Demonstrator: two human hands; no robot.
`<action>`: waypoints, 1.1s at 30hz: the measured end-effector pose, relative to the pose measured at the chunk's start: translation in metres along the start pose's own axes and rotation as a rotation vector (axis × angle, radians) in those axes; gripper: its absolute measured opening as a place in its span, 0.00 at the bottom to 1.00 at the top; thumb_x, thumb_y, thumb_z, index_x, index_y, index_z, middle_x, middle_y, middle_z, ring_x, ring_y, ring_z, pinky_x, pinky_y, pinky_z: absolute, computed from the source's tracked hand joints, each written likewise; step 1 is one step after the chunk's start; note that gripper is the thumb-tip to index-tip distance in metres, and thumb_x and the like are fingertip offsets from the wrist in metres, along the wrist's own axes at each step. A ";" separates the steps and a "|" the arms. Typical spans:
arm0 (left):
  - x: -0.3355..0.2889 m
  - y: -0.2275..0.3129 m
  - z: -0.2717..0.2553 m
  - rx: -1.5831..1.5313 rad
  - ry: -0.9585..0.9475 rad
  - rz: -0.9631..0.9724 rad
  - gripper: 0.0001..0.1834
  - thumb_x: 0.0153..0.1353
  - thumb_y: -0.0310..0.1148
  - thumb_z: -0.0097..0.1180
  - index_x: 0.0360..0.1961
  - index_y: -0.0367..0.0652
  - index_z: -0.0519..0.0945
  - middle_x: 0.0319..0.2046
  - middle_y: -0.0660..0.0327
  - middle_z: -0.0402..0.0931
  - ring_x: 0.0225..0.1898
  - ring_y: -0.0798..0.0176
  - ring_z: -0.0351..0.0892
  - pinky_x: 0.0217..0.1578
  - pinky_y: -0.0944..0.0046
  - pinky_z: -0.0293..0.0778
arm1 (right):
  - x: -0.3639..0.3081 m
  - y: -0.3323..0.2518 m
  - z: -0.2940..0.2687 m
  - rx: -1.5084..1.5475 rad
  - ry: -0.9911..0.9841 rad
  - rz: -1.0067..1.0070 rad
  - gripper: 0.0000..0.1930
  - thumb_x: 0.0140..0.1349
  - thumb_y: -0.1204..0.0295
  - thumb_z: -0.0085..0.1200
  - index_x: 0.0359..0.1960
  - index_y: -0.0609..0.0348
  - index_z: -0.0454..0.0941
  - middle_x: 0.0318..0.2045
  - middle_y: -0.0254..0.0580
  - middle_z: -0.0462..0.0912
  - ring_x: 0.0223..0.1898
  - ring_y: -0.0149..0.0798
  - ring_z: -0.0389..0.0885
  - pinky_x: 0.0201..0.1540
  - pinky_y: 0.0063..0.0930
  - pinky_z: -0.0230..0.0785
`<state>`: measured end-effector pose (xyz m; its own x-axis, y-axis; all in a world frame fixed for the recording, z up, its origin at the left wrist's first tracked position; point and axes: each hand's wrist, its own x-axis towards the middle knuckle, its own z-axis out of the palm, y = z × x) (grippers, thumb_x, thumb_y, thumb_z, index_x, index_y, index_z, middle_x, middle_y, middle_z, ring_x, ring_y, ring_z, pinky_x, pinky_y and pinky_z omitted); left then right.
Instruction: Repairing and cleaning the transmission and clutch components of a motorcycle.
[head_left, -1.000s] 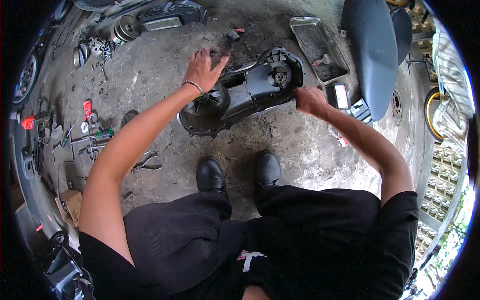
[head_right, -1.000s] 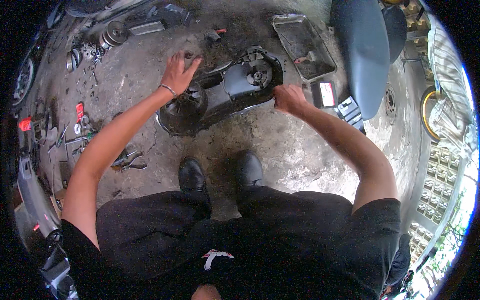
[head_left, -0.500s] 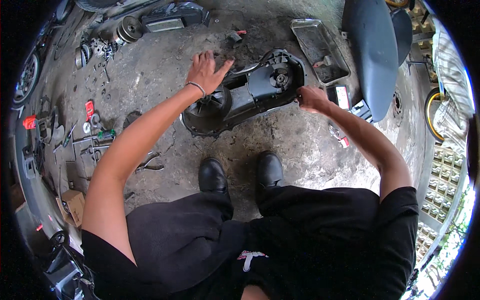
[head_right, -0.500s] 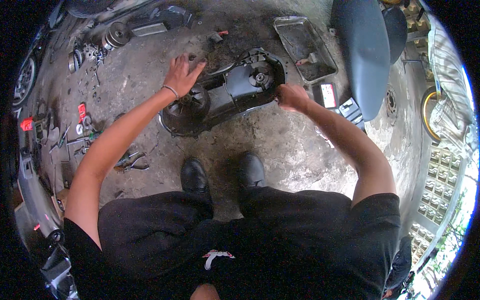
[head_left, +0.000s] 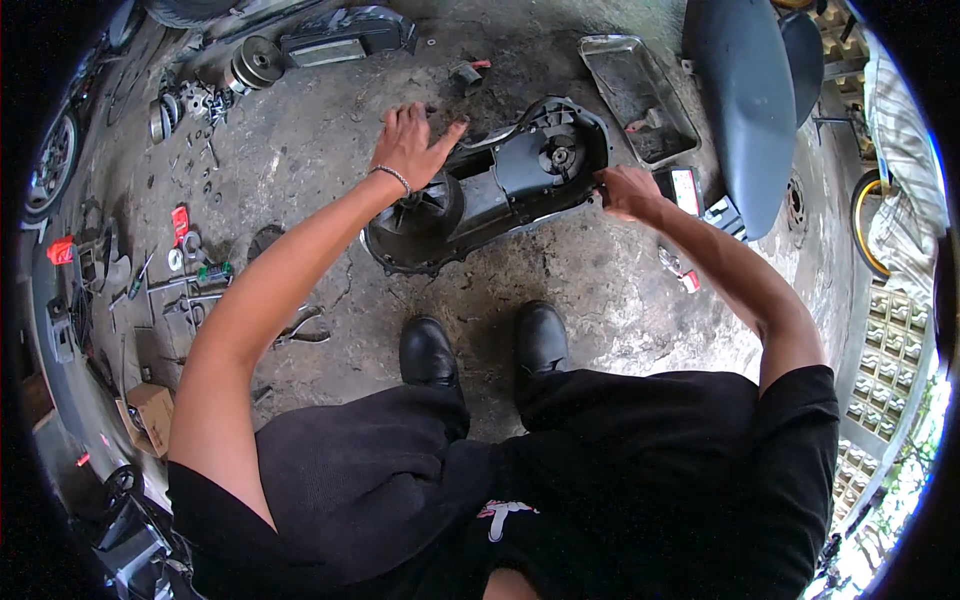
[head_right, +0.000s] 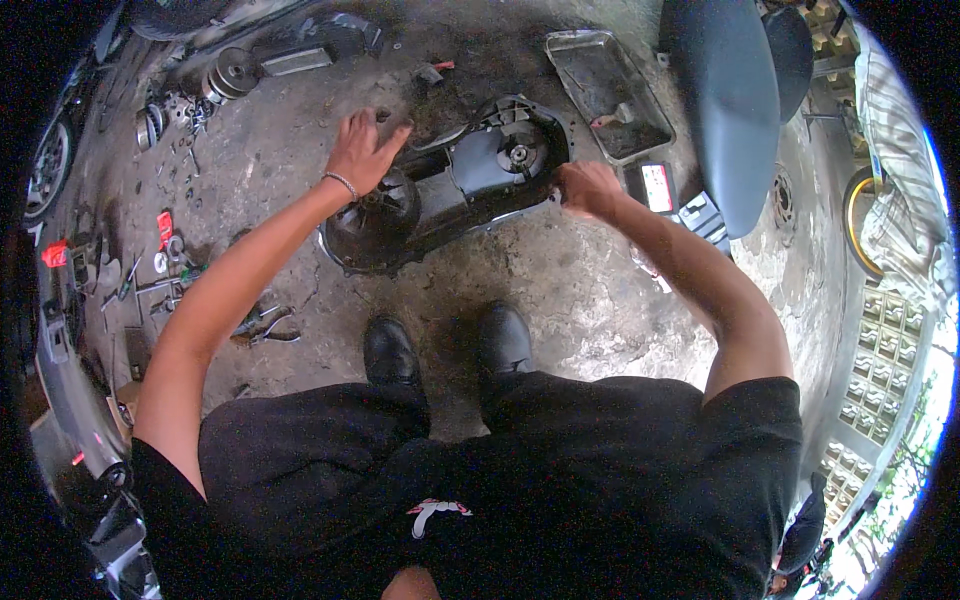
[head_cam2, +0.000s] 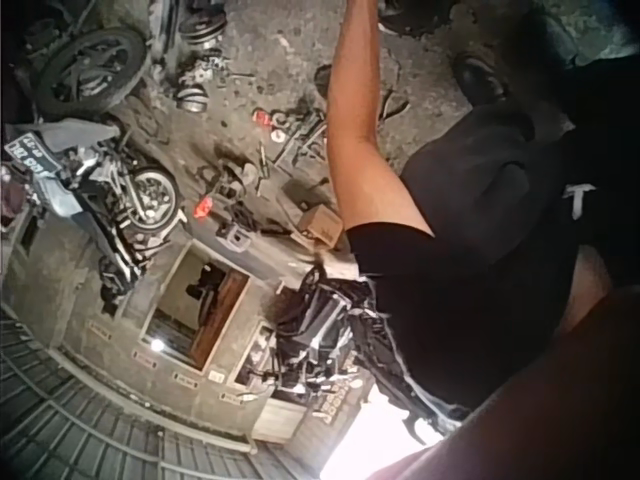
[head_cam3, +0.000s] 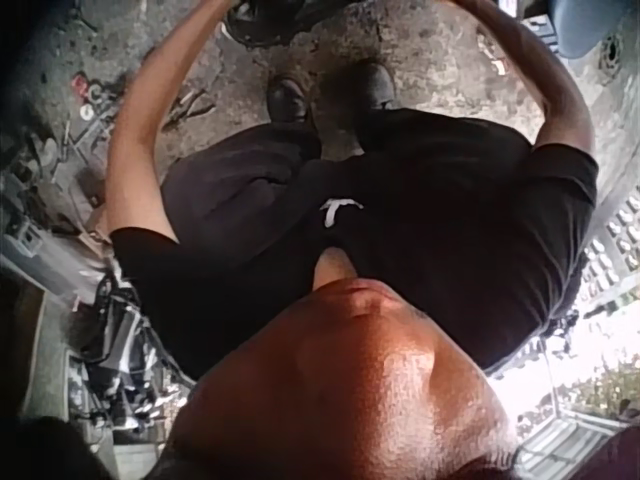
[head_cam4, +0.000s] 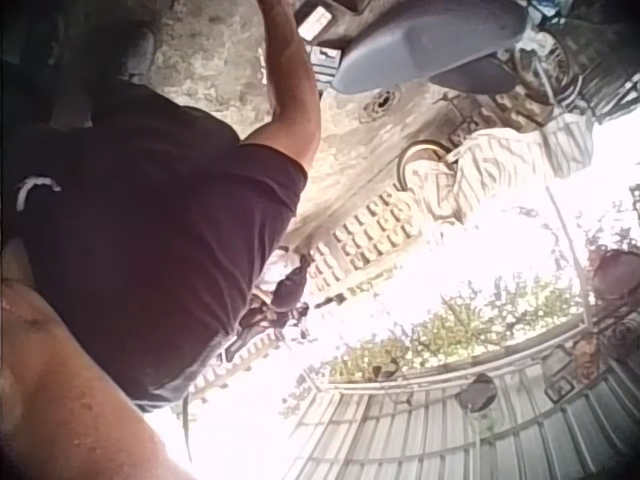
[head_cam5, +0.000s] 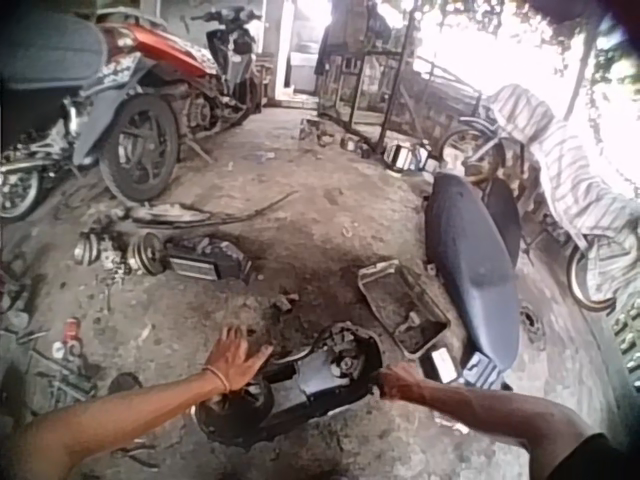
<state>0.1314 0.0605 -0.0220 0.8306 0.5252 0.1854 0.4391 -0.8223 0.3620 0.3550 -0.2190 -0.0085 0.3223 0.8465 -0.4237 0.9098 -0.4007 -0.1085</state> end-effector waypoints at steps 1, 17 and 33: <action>0.000 0.003 -0.003 -0.015 -0.038 -0.010 0.42 0.63 0.65 0.39 0.46 0.25 0.70 0.44 0.41 0.74 0.49 0.43 0.66 0.54 0.52 0.63 | 0.002 0.000 -0.001 -0.035 -0.033 -0.010 0.09 0.50 0.71 0.52 0.31 0.56 0.82 0.24 0.48 0.83 0.22 0.55 0.76 0.24 0.45 0.66; 0.000 0.000 0.003 -0.010 -0.049 0.006 0.43 0.62 0.67 0.39 0.45 0.27 0.71 0.44 0.41 0.75 0.49 0.43 0.67 0.54 0.52 0.65 | 0.005 -0.003 0.005 -0.053 -0.148 0.212 0.10 0.49 0.71 0.54 0.31 0.63 0.82 0.27 0.52 0.84 0.24 0.54 0.81 0.22 0.45 0.69; -0.003 0.005 -0.008 -0.020 -0.040 0.001 0.39 0.63 0.63 0.41 0.43 0.28 0.72 0.43 0.42 0.76 0.45 0.44 0.69 0.51 0.52 0.65 | -0.061 -0.001 -0.030 0.556 -0.170 0.327 0.11 0.70 0.67 0.46 0.40 0.58 0.79 0.27 0.39 0.81 0.23 0.31 0.73 0.26 0.31 0.65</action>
<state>0.1286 0.0567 -0.0139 0.8441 0.5151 0.1491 0.4319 -0.8179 0.3801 0.3425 -0.2603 0.0441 0.4720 0.6019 -0.6442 0.4870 -0.7871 -0.3786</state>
